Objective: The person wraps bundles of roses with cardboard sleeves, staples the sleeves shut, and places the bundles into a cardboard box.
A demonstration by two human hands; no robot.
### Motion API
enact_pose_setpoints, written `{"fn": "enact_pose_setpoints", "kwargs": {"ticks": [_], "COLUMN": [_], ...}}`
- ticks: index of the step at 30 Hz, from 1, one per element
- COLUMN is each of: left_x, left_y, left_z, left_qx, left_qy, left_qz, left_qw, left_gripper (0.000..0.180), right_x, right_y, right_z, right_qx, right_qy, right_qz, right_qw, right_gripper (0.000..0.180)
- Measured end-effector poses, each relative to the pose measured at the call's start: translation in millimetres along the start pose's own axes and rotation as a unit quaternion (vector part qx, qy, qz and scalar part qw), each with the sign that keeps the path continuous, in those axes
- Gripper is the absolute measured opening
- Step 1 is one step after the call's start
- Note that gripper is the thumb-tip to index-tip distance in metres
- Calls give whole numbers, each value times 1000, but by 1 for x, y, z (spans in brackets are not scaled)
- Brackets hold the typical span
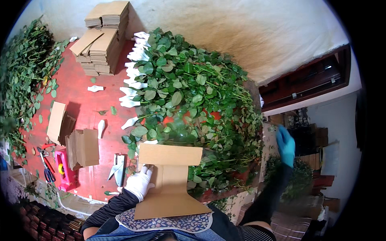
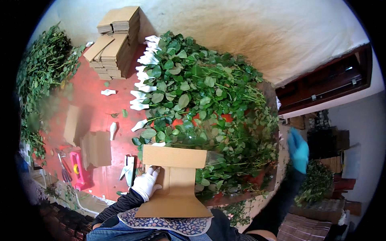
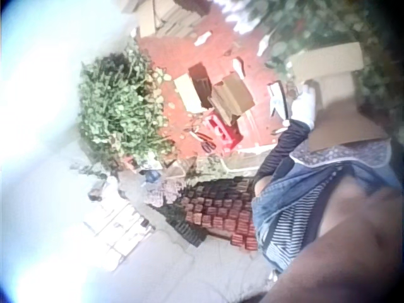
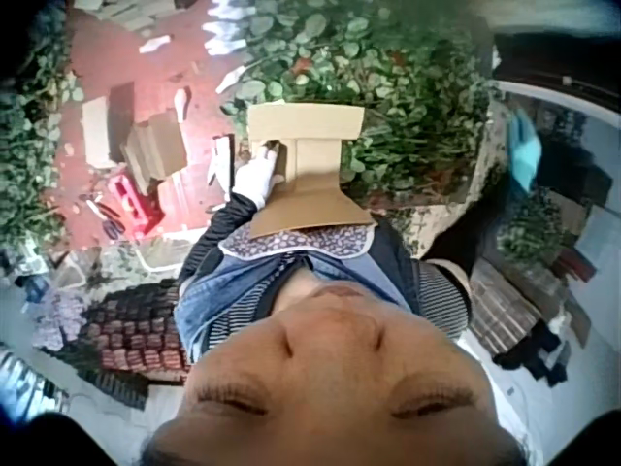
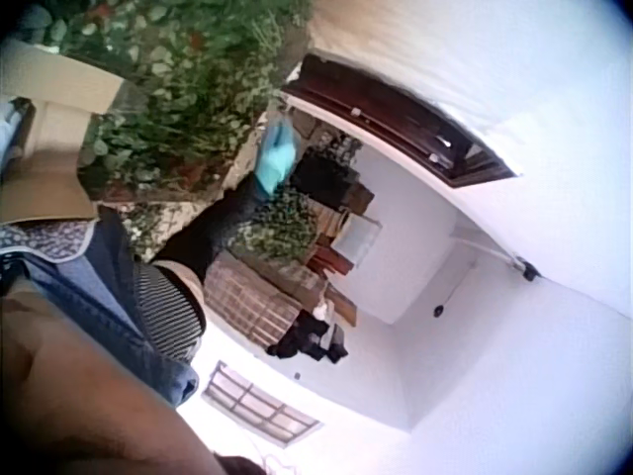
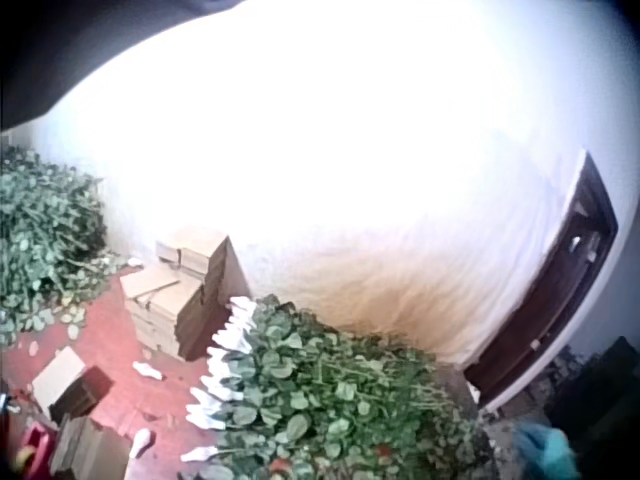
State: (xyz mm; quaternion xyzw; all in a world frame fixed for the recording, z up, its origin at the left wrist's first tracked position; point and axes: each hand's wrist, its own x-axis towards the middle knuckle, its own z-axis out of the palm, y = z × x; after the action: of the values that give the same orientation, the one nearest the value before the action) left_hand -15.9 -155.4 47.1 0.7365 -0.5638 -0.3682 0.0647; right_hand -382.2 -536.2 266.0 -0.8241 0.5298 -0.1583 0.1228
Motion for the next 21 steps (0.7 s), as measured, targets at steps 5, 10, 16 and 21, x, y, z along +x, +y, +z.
{"fn": "enact_pose_setpoints", "kwargs": {"ticks": [5, 10, 16, 21], "left_x": [1, 4, 6, 5], "left_y": [-2, -2, -8, -5], "left_z": [3, 3, 11, 9], "left_qx": [7, 20, -11, -20], "left_qy": [30, 12, -64, -48], "left_qz": [13, 19, -36, -26], "left_qw": [999, 1000, 997, 998], "left_gripper": [77, 77, 84, 78], "right_x": [131, 250, 239, 196], "right_y": [-195, -240, -235, -201], "right_z": [214, 373, 397, 371], "right_qx": [188, -69, -130, -93], "right_qy": [-107, -8, -150, -57], "right_qz": [-331, -352, -271, -391], "right_qw": [918, 933, 942, 914], "right_gripper": [33, 45, 57, 46]}}
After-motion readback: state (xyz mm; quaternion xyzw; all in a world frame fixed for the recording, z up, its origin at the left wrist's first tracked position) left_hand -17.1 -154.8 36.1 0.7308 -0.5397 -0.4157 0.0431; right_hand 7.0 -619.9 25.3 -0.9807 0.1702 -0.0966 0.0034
